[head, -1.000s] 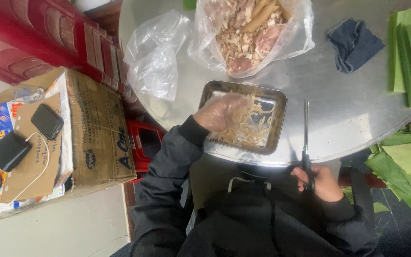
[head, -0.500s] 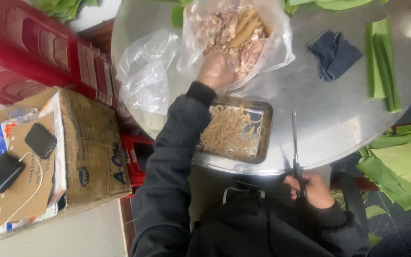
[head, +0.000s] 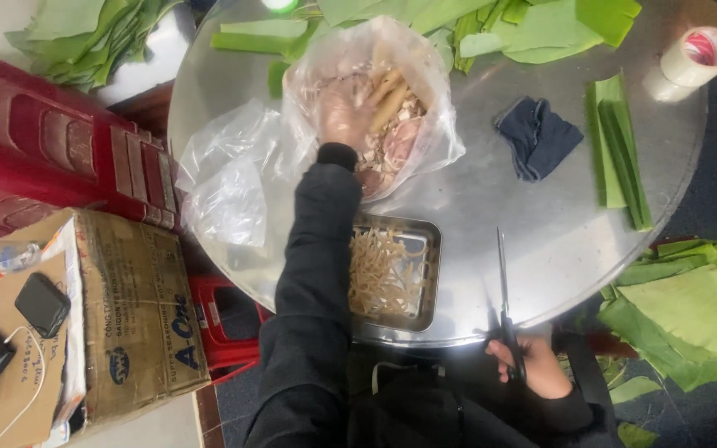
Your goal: Using scissors to trim and cut fibrous food ingredients in a metal tray on a preparation table.
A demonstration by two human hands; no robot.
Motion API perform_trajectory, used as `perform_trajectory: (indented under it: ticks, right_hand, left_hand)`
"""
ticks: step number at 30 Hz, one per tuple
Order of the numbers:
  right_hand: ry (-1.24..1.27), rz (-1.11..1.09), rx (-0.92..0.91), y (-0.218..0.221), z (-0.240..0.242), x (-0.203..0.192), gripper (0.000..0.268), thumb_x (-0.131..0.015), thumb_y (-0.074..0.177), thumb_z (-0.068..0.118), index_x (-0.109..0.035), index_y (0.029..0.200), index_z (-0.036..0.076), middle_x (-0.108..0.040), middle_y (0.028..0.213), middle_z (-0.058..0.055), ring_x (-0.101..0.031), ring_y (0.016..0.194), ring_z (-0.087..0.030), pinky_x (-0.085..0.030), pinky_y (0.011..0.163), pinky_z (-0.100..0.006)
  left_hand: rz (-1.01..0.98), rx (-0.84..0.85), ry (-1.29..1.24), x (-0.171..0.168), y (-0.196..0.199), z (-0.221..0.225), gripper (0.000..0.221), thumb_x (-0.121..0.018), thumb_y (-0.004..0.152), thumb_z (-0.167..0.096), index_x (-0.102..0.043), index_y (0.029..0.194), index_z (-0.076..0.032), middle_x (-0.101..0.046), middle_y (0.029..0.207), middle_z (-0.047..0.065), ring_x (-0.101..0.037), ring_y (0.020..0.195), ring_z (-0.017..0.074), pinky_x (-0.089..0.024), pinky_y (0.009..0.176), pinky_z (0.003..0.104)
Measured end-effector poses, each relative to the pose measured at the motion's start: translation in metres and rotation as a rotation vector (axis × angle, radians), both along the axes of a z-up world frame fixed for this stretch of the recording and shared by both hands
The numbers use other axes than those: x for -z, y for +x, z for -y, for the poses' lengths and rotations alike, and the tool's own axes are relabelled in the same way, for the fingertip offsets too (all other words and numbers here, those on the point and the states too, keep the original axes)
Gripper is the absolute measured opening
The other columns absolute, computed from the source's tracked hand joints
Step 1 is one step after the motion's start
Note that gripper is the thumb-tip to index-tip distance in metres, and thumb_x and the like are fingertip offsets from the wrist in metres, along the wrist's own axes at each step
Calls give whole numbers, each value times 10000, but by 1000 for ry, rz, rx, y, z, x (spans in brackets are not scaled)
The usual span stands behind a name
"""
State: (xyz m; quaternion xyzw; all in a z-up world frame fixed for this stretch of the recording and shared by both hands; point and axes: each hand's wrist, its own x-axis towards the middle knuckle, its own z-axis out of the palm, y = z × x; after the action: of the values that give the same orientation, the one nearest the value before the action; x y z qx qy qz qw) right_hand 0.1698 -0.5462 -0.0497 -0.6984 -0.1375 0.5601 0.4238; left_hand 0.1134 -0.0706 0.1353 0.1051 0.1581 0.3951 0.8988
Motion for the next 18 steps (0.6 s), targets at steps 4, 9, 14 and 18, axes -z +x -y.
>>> perform_trajectory:
  ticks: [4, 9, 14, 18]
  right_hand:
    - [21, 61, -58, 6, -6, 3, 331, -754, 822, 251, -818, 901, -64, -761, 593, -171, -737, 482, -254, -666, 561, -351]
    - [-31, 25, -68, -2, -23, -16, 400, -751, 816, 220, -744, 1070, -90, -833, 819, -218, -685, 481, -224, -650, 492, -322]
    - [113, -81, -8, -1, -21, -7, 333, -743, 809, 163, -734, 1024, -92, -802, 1219, -253, -648, 472, -187, -633, 449, -323]
    - [195, 73, -53, 3, -19, 5, 302, -758, 800, 250, -793, 796, -50, -786, 629, -178, -728, 450, -236, -690, 535, -369]
  left_hand:
    - [-847, -53, 792, 5, -13, -17, 291, -510, 936, 141, -558, 1095, -98, -553, 1264, 173, -686, 1041, 325, -667, 830, 457]
    - [-1604, -49, 1201, 13, -23, -49, 106, -732, 901, -57, -708, 1005, -52, -731, 957, 98, -755, 928, 256, -675, 821, 309]
    - [-315, -61, -81, -36, -42, -38, 668, -345, 865, 258, -342, 1511, 84, -420, 1400, 354, -480, 1301, 467, -433, 1148, 604]
    - [-1192, -46, 957, -16, -73, -38, 534, -541, 778, 227, -688, 1210, -51, -750, 1209, 105, -724, 1177, 269, -616, 1025, 367]
